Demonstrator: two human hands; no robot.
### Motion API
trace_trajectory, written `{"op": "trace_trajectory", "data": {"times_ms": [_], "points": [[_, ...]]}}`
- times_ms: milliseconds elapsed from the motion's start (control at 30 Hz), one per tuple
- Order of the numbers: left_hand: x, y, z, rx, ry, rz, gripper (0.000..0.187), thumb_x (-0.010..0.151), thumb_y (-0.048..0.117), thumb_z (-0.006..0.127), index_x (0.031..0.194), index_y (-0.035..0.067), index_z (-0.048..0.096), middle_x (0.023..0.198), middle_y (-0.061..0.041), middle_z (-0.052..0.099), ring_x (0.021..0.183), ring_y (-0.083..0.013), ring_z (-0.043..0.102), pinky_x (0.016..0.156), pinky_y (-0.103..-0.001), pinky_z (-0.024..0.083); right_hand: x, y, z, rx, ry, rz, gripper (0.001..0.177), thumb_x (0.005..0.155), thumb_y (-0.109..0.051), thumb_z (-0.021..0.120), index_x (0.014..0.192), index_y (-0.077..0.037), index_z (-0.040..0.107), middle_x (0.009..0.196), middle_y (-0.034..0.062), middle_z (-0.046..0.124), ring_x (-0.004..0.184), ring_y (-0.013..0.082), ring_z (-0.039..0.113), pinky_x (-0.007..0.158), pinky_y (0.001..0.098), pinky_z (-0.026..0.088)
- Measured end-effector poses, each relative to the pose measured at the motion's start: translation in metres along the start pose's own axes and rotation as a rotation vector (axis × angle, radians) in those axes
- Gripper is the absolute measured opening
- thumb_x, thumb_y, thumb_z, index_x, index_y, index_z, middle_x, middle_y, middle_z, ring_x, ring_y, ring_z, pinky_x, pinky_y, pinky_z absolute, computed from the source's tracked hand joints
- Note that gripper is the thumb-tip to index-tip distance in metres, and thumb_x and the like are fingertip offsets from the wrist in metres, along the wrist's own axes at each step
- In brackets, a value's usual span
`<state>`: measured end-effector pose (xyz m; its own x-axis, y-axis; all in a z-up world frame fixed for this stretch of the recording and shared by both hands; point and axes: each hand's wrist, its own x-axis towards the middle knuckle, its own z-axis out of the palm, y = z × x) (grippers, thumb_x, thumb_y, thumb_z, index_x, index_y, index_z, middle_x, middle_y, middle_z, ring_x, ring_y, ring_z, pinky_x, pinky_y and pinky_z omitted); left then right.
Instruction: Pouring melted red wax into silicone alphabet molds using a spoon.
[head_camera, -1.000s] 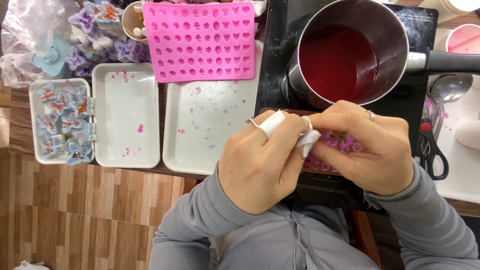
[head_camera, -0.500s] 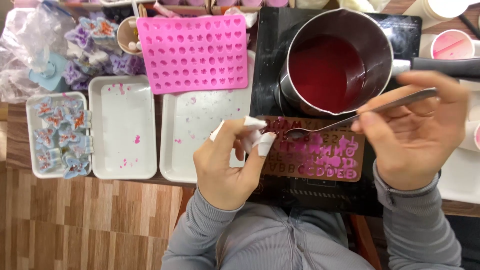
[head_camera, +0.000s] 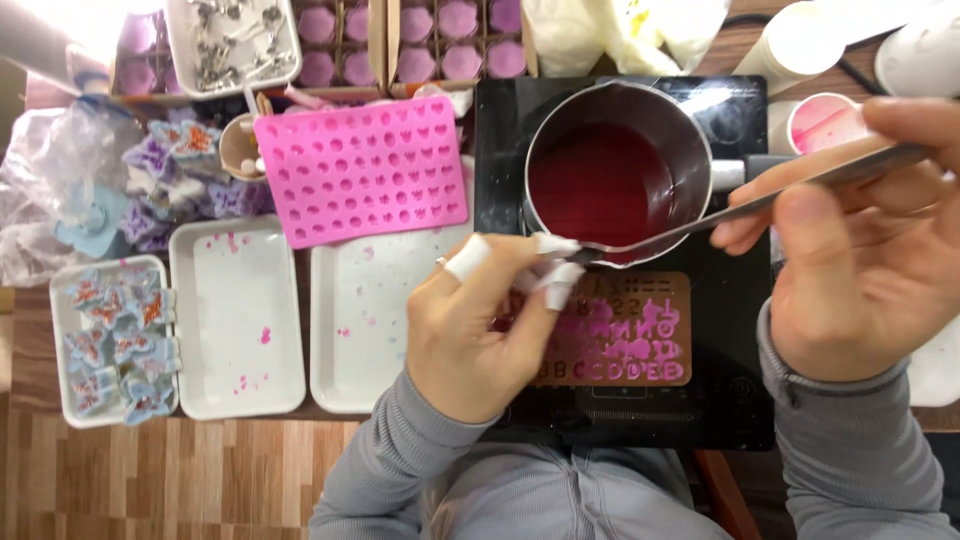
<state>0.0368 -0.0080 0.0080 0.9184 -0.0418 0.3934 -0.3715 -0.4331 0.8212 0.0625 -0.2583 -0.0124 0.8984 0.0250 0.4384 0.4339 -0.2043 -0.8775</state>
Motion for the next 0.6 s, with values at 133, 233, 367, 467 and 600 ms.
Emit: {"op": "trace_trajectory", "data": {"times_ms": [133,233,367,467,600], "points": [[-0.006,-0.023,0.001,0.030,0.038,-0.136,0.018,0.090,0.004,0.078,0.108,0.005,0.072,0.079,-0.003,0.070,0.061,-0.0103,0.059,0.057,-0.025,0.047,0.006,0.015,-0.004,0.026,0.116,-0.010,0.033,0.123,-0.003,0.053,0.151,0.004,0.037,0.104,0.0242,0.068,0.074,0.0262,0.069,0.069,0.0308,0.062],[-0.016,-0.041,0.000,0.028,0.061,-0.171,0.016,0.092,0.004,0.074,0.108,0.006,0.072,0.085,-0.004,0.073,0.067,-0.0107,0.063,0.059,-0.024,0.048,0.009,0.026,-0.006,-0.056,0.049,-0.077,0.029,0.125,-0.006,0.053,0.147,0.002,0.036,0.105,0.0231,0.069,0.078,0.0260,0.072,0.072,0.0297,0.064],[-0.021,-0.052,0.003,0.031,0.088,-0.225,0.017,0.092,0.005,0.074,0.108,0.006,0.072,0.085,-0.004,0.073,0.067,-0.0107,0.065,0.058,-0.024,0.050,0.007,0.029,0.009,-0.024,0.026,-0.043,0.017,0.127,-0.003,0.050,0.139,0.003,0.039,0.101,0.0216,0.065,0.077,0.0266,0.073,0.074,0.0307,0.065],[-0.016,-0.049,0.006,0.023,0.079,-0.230,0.017,0.091,0.004,0.074,0.108,0.006,0.072,0.085,-0.004,0.073,0.064,-0.0112,0.064,0.057,-0.024,0.049,0.010,0.021,0.027,0.048,0.050,0.063,0.010,0.122,-0.002,0.053,0.127,0.005,0.047,0.103,0.0186,0.066,0.085,0.0238,0.074,0.079,0.0308,0.067],[0.006,-0.040,0.011,0.022,-0.011,-0.158,0.023,0.088,0.005,0.078,0.111,0.006,0.073,0.082,-0.004,0.069,0.059,-0.0118,0.058,0.055,-0.026,0.047,0.031,-0.009,0.048,-0.344,-0.052,-0.122,0.010,0.104,0.008,0.065,0.114,0.008,0.064,0.093,0.0159,0.069,0.080,0.0212,0.071,0.073,0.0302,0.059]]}}
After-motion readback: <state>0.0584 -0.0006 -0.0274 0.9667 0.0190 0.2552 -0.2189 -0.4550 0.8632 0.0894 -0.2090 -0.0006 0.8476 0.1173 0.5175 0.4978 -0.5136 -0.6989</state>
